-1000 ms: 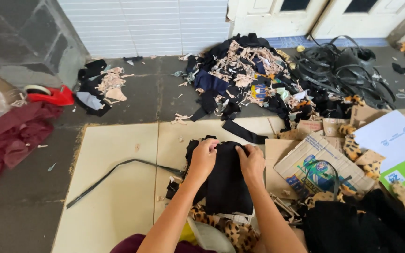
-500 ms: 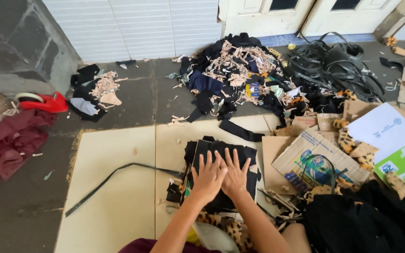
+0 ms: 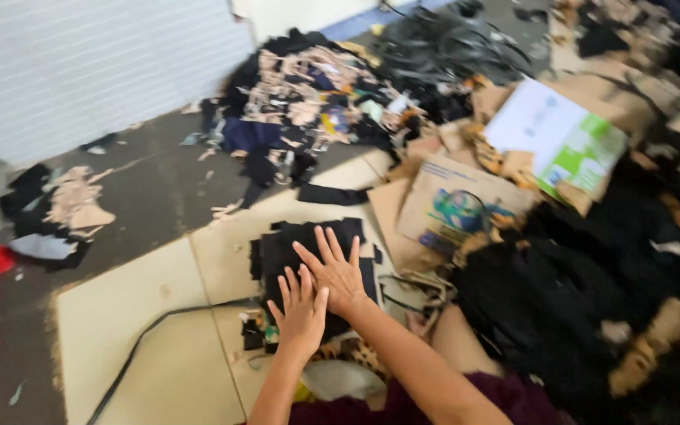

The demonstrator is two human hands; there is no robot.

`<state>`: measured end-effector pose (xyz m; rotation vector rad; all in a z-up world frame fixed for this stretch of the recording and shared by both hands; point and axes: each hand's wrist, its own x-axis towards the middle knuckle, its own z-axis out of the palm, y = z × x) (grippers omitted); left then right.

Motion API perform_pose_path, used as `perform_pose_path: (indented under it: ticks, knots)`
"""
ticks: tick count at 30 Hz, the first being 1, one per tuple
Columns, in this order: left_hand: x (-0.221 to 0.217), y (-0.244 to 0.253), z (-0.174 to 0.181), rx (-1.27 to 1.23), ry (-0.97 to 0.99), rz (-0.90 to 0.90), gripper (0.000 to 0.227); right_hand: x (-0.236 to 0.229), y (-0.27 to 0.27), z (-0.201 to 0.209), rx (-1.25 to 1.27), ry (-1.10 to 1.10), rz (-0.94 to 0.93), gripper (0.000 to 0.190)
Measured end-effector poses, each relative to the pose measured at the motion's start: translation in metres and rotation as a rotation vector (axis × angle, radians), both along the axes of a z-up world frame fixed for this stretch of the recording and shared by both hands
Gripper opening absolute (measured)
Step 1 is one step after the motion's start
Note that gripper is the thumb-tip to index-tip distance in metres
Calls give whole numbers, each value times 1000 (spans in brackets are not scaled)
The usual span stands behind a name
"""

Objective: The person sits on the floor and folds multiple pieces of black fabric by hand, stacking them on a cardboard base. The person then wraps the stack with a black strap and ties it into a knot.

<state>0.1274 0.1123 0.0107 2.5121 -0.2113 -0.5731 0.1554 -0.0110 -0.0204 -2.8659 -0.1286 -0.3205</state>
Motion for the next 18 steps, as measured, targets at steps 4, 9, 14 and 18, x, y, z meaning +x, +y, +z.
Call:
perform_pose_path:
  ticks: [4, 9, 14, 18]
  knots:
    - [-41, -45, 21, -37, -112, -127, 79, -59, -53, 5, 45, -191, -99, 61]
    - [-99, -119, -2, -215, -143, -460, 75, -153, -167, 54, 90, -342, -240, 39]
    - [-116, -140, 40, -155, 121, -566, 77, -206, -227, 59, 132, -160, -466, 19]
    - [-117, -133, 41, -139, 148, -507, 76, -217, -234, 47, 226, 60, -508, 55]
